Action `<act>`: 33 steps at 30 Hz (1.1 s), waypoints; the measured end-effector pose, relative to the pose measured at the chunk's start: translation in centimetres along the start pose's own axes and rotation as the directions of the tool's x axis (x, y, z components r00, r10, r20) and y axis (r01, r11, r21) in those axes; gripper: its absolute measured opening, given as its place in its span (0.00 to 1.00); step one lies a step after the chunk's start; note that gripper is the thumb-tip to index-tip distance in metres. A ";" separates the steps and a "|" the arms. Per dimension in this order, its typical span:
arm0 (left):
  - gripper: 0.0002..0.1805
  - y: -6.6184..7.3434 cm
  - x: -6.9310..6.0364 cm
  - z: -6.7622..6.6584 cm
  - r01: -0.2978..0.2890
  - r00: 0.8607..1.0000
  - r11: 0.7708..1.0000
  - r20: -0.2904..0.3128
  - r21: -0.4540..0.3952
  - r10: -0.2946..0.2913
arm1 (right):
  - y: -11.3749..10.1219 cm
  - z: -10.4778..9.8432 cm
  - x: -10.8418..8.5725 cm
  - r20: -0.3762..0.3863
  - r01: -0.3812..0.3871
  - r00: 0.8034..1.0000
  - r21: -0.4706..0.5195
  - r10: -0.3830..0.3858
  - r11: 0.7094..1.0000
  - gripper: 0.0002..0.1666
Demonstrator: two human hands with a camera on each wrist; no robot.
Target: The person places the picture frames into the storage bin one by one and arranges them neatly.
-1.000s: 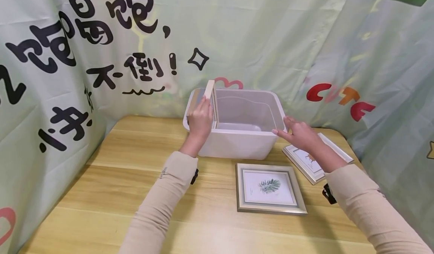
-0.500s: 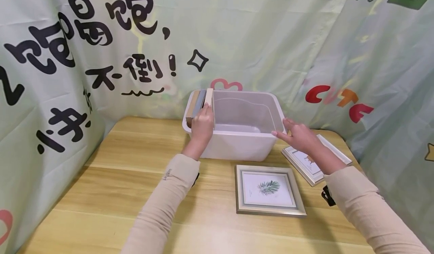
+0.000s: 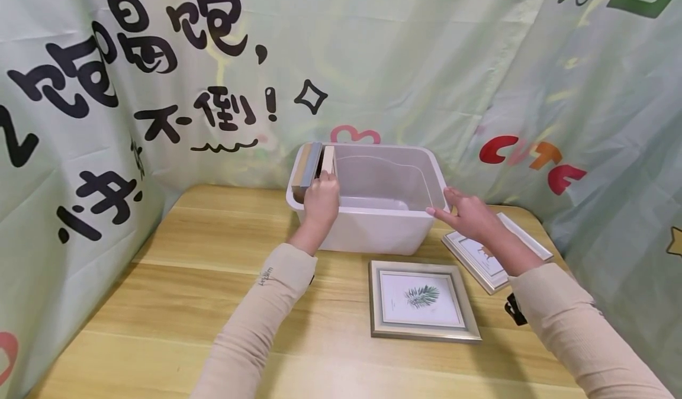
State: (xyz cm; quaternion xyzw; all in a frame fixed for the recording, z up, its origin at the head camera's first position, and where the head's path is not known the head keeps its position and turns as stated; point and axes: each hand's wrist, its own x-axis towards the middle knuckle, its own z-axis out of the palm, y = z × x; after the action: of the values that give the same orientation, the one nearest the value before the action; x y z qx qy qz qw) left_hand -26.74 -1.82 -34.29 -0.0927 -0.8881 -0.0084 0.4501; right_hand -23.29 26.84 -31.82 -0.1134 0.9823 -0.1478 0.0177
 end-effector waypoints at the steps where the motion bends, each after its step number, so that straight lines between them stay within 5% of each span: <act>1: 0.04 0.1 0.0 -0.1 -0.004 1.000 1.000 0.024 0.023 0.003 | 0.0 0.0 0.0 -0.001 0.003 1.000 -0.002 -0.003 1.000 0.50; 8: 0.08 0.8 0.5 -0.8 -0.037 0.992 0.996 0.127 0.081 0.027 | 0.1 0.0 -0.1 -0.006 0.007 1.000 -0.008 -0.007 1.000 0.50; 16: 0.05 0.2 -0.1 -0.4 -0.130 0.989 0.973 -0.045 0.189 0.141 | 0.1 0.0 -0.1 -0.007 0.008 1.000 -0.007 -0.008 1.000 0.50; 21: 0.05 -0.6 -0.2 -0.8 -0.195 0.975 0.968 -0.073 0.157 0.209 | 0.0 0.0 0.0 0.000 0.002 1.000 0.010 -0.002 1.000 0.51; 26: 0.14 -2.1 0.5 -2.0 -0.238 0.971 0.960 -0.063 -0.145 0.231 | 0.0 0.0 0.0 -0.007 0.020 1.000 -0.015 -0.020 1.000 0.49; 30: 0.28 -3.8 1.6 -3.4 -0.152 0.985 0.876 0.005 -0.458 0.174 | 0.1 -0.1 0.0 -0.013 0.035 0.999 -0.035 -0.035 0.999 0.48; 33: 0.36 -5.1 2.2 -4.2 -0.036 0.987 0.827 0.109 -0.562 0.117 | 0.1 0.0 0.0 -0.013 0.035 0.999 -0.033 -0.036 0.999 0.49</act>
State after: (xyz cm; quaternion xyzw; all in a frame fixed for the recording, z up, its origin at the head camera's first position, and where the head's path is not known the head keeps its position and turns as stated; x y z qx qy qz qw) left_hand -25.59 -6.90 -29.68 -0.2558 -0.8715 -0.2426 0.3408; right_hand -23.33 26.97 -31.84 -0.1300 0.9826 -0.1328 0.0066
